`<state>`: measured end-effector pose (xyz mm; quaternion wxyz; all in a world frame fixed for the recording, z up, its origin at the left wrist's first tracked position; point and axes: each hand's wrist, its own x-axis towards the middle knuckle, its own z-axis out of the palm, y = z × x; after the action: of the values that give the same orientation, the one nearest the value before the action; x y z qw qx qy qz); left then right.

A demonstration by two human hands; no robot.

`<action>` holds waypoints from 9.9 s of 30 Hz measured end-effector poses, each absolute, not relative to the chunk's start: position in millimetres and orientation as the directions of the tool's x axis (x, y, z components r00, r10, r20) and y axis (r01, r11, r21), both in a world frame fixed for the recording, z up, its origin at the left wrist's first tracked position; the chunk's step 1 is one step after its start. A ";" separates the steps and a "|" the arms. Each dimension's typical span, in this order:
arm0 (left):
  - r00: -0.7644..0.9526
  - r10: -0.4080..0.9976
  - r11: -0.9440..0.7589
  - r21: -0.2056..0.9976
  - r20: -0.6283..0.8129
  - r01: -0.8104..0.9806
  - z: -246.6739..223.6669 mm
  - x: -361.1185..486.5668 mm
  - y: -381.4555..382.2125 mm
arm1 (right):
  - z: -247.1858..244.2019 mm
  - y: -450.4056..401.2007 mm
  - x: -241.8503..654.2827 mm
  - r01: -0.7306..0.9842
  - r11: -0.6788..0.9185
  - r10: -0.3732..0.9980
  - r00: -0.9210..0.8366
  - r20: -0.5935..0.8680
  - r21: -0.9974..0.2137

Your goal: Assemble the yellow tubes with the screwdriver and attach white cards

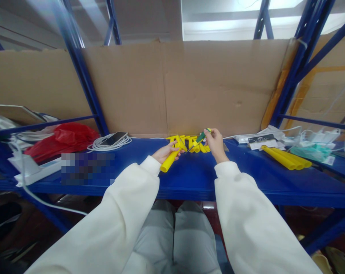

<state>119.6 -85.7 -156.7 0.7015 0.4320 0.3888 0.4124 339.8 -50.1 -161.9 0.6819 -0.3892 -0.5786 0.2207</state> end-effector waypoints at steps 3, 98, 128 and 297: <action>0.360 0.912 0.292 0.929 -0.198 -0.229 -157.6 119.9 -85.3 | -163.1 -49.5 340.5 0.147 0.618 0.723 0.280 0.632 -0.772; 0.368 0.903 0.337 0.898 -0.223 -0.284 -153.6 117.7 -88.2 | -161.3 -48.0 343.0 -0.074 0.587 0.797 0.226 0.560 -0.806; 0.384 0.895 0.340 0.905 -0.228 -0.255 -154.9 116.9 -85.8 | -158.0 -53.9 341.9 -0.078 0.554 0.820 0.225 0.526 -0.829; 0.314 0.922 0.258 0.964 -0.225 -0.069 -141.4 122.6 -107.2 | -154.3 -64.8 343.8 -0.260 0.462 0.881 0.023 0.473 -0.848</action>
<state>122.6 -107.2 -141.4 0.6553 0.4774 0.4470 0.3781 343.8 -64.8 -154.3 0.6565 -0.2836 -0.5477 0.4343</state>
